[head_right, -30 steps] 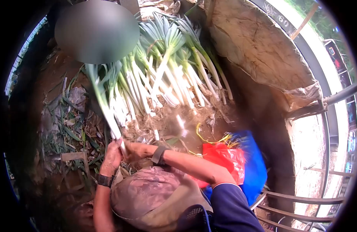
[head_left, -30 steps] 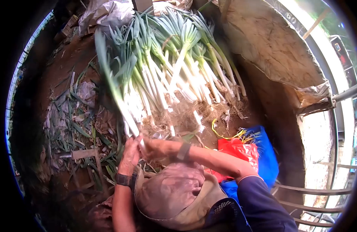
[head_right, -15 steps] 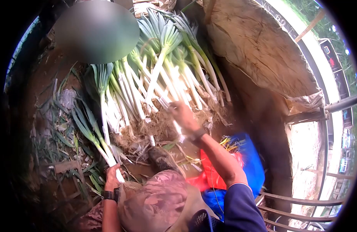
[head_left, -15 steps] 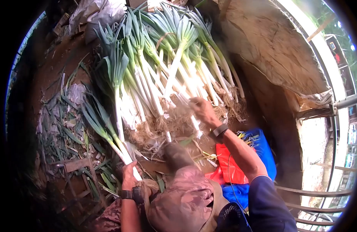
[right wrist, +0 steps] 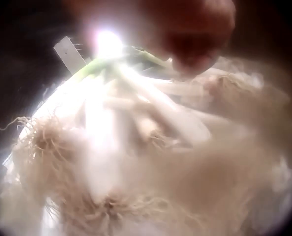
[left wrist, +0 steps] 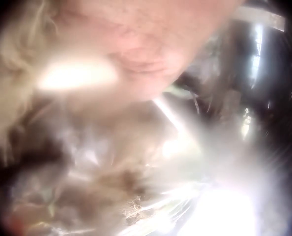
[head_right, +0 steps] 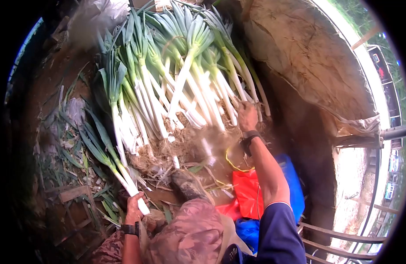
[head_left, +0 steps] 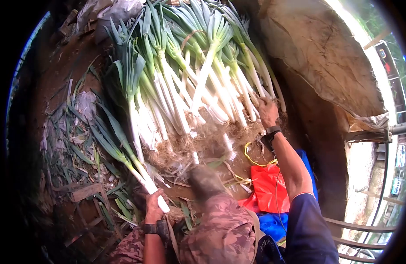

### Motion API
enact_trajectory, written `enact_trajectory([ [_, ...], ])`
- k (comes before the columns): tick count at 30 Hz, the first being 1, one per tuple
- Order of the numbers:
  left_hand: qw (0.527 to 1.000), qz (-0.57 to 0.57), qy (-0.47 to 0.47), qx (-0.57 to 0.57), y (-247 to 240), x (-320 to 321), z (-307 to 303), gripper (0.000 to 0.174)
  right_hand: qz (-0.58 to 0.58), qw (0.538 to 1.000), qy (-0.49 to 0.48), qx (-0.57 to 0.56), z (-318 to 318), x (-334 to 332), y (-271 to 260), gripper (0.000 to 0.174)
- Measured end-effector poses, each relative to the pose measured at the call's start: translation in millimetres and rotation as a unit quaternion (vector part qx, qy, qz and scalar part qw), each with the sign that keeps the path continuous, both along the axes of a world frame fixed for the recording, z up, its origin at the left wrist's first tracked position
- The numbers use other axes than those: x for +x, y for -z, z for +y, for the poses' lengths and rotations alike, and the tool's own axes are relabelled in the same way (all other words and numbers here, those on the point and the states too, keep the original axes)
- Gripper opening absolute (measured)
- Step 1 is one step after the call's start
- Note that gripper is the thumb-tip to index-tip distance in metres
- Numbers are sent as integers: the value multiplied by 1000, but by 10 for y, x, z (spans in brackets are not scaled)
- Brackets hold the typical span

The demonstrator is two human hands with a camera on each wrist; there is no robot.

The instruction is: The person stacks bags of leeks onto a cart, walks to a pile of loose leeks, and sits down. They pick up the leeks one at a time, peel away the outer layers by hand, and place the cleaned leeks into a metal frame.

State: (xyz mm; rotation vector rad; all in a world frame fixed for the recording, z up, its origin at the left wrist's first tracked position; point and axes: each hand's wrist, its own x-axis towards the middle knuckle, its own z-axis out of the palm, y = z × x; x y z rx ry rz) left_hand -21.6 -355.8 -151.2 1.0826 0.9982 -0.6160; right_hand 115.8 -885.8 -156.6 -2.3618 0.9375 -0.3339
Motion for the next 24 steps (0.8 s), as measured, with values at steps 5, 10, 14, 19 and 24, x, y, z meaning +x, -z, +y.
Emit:
enact_trajectory([
  [5, 1000, -21, 3, 13, 6, -41, -48, 19, -120, 982, -71, 124, 639, 389, -392, 27],
  [10, 999, -13, 13, 27, -127, -27, -94, 20, 74, 965, -177, 181, 1571, 908, -862, 40],
  [14, 994, -40, 39, 94, -527, -70, -260, 24, 83, 964, -151, 203, 1644, 1182, -831, 37],
  [19, 990, -118, 42, 63, -1082, -132, -578, 26, -44, 898, -147, 413, 1602, 760, -998, 27],
  [24, 960, -239, 125, 74, -1089, -189, -742, 32, -15, 856, -290, 427, 2168, -423, -1189, 40],
])
